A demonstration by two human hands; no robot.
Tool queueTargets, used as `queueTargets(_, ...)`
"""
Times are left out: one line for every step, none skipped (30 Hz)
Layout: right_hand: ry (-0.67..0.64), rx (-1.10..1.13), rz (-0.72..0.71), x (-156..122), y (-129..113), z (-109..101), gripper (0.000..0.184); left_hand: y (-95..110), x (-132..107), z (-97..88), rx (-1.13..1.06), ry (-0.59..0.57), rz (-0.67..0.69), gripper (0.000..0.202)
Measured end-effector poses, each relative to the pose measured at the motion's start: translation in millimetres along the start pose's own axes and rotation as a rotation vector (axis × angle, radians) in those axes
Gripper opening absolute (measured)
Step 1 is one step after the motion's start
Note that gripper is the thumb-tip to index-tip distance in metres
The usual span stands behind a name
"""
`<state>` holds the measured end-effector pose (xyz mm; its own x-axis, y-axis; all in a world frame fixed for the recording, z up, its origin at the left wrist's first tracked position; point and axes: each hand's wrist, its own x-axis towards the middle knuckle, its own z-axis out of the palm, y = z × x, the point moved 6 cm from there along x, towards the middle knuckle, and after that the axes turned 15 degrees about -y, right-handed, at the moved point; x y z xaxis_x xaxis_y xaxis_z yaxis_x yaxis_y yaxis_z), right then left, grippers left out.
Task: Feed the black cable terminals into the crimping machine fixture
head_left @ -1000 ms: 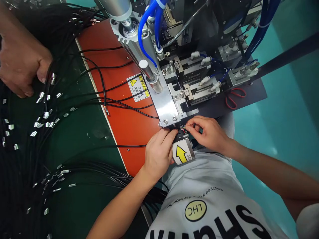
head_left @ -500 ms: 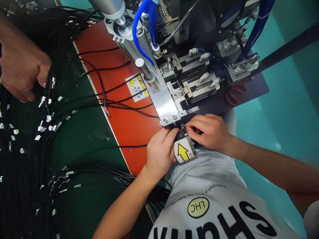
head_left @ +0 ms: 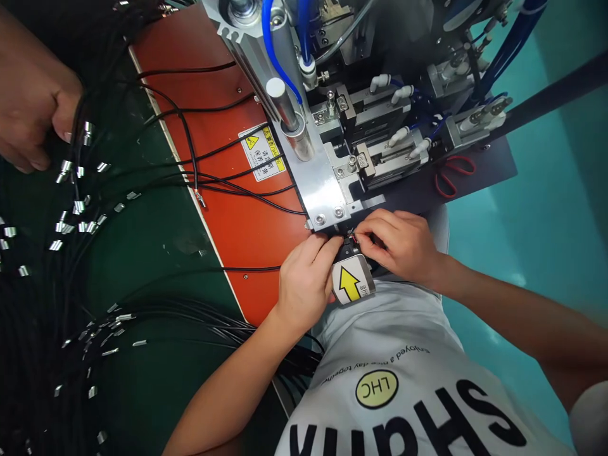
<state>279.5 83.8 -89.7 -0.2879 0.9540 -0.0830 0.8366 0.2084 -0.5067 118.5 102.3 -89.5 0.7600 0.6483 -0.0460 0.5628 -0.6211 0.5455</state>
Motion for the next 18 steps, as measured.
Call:
queueTargets(0.000,0.033,0.011,0.1,0.8,0.9,0.014,-0.3,-0.1,0.2,0.002,-0.003,-0.002,0.030)
queueTargets(0.002,0.061,0.019,0.2,1.6,1.4,0.013,-0.5,-0.1,0.5,0.004,-0.005,-0.004,0.030)
queueTargets(0.006,0.085,0.026,0.3,2.3,1.7,0.012,-0.5,-0.1,0.6,0.006,-0.006,-0.004,0.030)
queueTargets(0.010,0.106,0.034,0.3,3.2,1.8,0.012,-0.4,-0.1,0.6,0.009,-0.005,-0.003,0.030)
queueTargets(0.014,0.125,0.042,0.2,4.0,1.9,0.012,-0.3,0.0,0.5,0.012,-0.004,-0.003,0.029)
queueTargets(0.014,0.143,0.049,0.2,4.9,2.1,0.012,-0.2,0.1,0.5,0.014,-0.003,-0.002,0.029)
queueTargets(0.014,0.157,0.054,0.0,5.6,2.3,0.011,-0.1,0.3,0.5,0.014,-0.003,-0.001,0.029)
queueTargets(0.013,0.167,0.058,-0.2,6.1,2.6,0.012,-0.2,0.4,0.6,0.014,-0.004,-0.001,0.030)
queueTargets(0.010,0.173,0.060,-0.4,6.6,3.0,0.012,-0.3,0.5,0.7,0.013,-0.005,-0.003,0.030)
queueTargets(0.009,0.176,0.061,-0.7,6.9,3.4,0.012,-0.5,0.6,0.8,0.012,-0.006,-0.005,0.030)
queueTargets(0.007,0.178,0.062,-0.9,7.3,3.8,0.011,-0.7,0.6,0.8,0.012,-0.006,-0.006,0.030)
queueTargets(0.009,0.179,0.062,-1.0,7.6,4.1,0.011,-0.7,0.6,0.7,0.012,-0.004,-0.005,0.030)
queueTargets(0.008,0.180,0.061,-1.1,7.9,4.4,0.011,-0.6,0.6,0.5,0.012,0.000,-0.004,0.030)
queueTargets(0.007,0.180,0.062,-1.0,8.0,4.7,0.011,-0.4,0.5,0.3,0.013,0.004,0.000,0.029)
queueTargets(0.006,0.181,0.065,-0.8,8.2,4.8,0.011,-0.2,0.5,0.1,0.013,0.007,0.004,0.029)
queueTargets(0.006,0.182,0.070,-0.6,8.2,4.9,0.011,0.1,0.6,0.0,0.012,0.007,0.007,0.029)
queueTargets(0.003,0.185,0.075,-0.2,8.0,5.2,0.011,0.2,0.6,0.0,0.013,0.005,0.007,0.029)
queueTargets(-0.001,0.189,0.083,0.2,7.9,5.7,0.011,0.3,0.7,0.2,0.013,0.001,0.005,0.029)
